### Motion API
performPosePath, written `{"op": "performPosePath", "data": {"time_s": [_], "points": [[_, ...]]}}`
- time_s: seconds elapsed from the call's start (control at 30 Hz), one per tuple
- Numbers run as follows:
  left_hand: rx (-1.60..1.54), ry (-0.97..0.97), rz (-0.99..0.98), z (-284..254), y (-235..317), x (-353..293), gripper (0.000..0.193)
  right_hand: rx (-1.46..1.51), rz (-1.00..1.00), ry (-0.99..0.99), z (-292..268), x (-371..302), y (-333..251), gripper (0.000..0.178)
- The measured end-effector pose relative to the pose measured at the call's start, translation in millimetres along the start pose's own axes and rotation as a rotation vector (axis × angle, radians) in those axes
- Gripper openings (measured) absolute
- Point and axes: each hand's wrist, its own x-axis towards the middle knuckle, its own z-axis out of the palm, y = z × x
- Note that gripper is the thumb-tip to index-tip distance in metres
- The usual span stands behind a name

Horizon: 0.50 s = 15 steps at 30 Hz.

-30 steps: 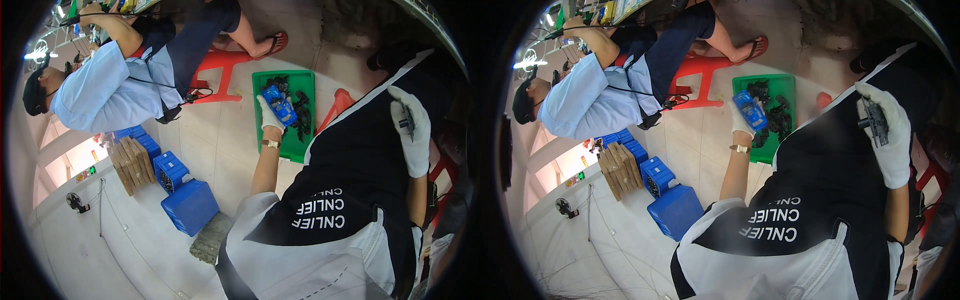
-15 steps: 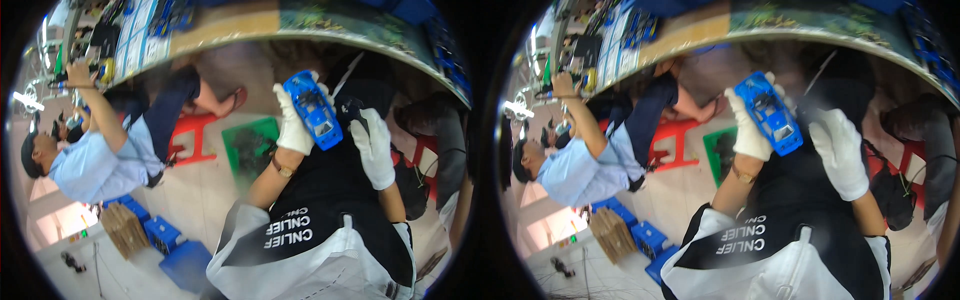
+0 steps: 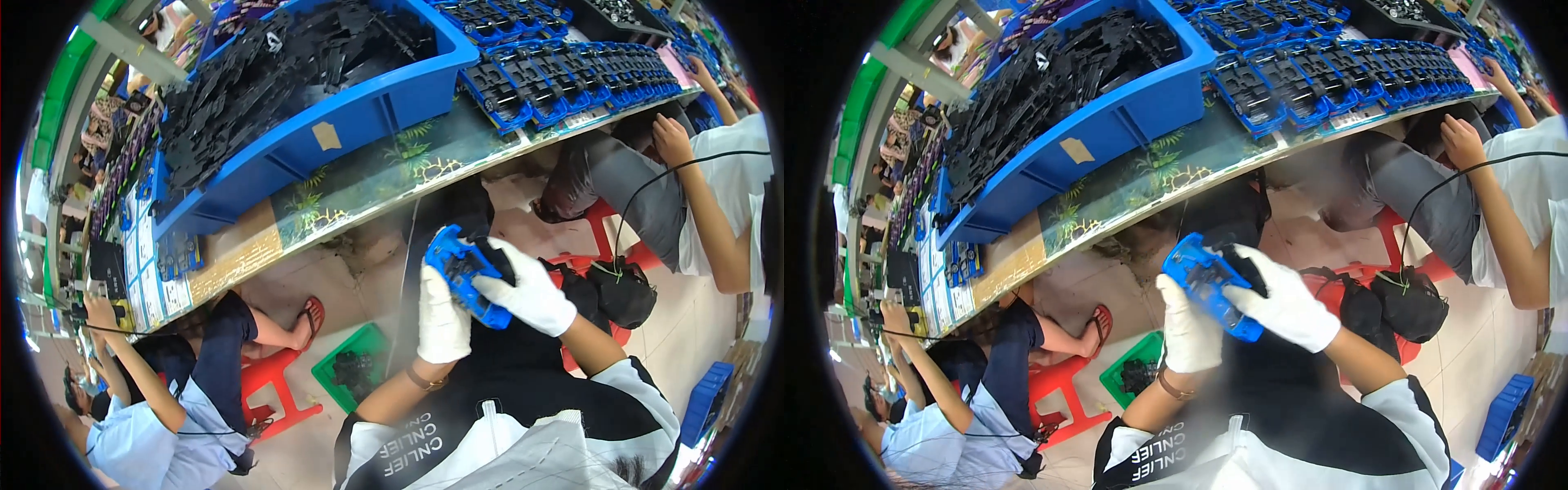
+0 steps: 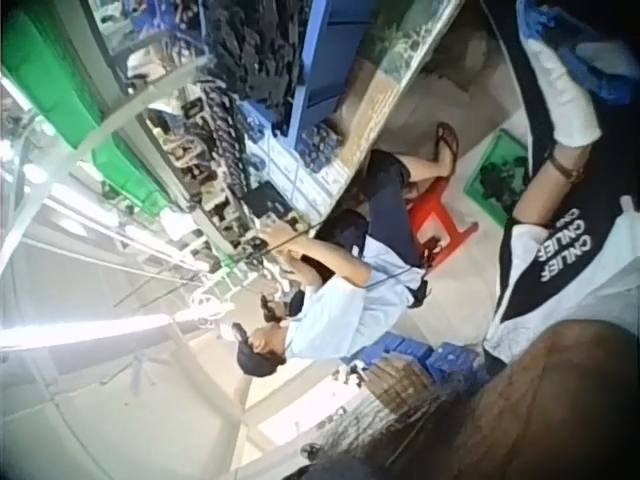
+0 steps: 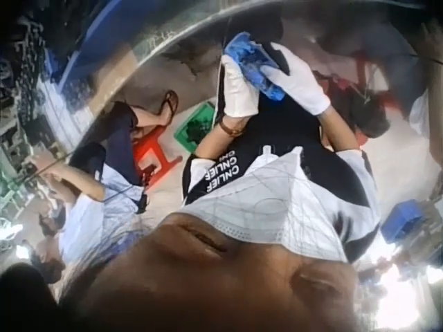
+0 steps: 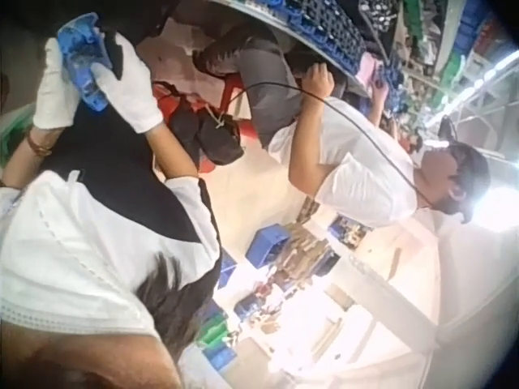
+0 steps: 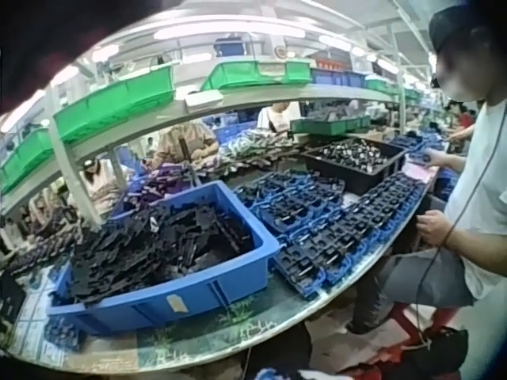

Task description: The person assembles toy cars by picking up car bodies and chassis pieces, fitting the components together, and pressing the chassis onto each car body by hand.

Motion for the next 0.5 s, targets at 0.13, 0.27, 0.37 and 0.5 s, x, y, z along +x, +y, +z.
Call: {"op": "performPosePath", "data": {"time_s": [0.13,0.27,0.37,0.5], "points": [[0.082,-0.113,0.466,22.8,13.6,-7.8,0.054,-0.096,0.038,0.426,-61.8,-2.8,-31.1,0.050],[0.136,-0.153,0.834,11.6,23.9,-4.4,0.057,-0.076,-0.334,0.853,-164.3,36.5,-48.6,0.038],[0.096,-0.202,0.908,18.1,27.4,-7.6,0.057,-0.232,-0.205,1.005,-316.3,49.4,-18.0,0.044],[0.094,-0.188,1.047,16.6,31.9,-14.7,0.058,-0.386,-0.244,1.082,-389.7,70.8,16.4,0.047]]}}
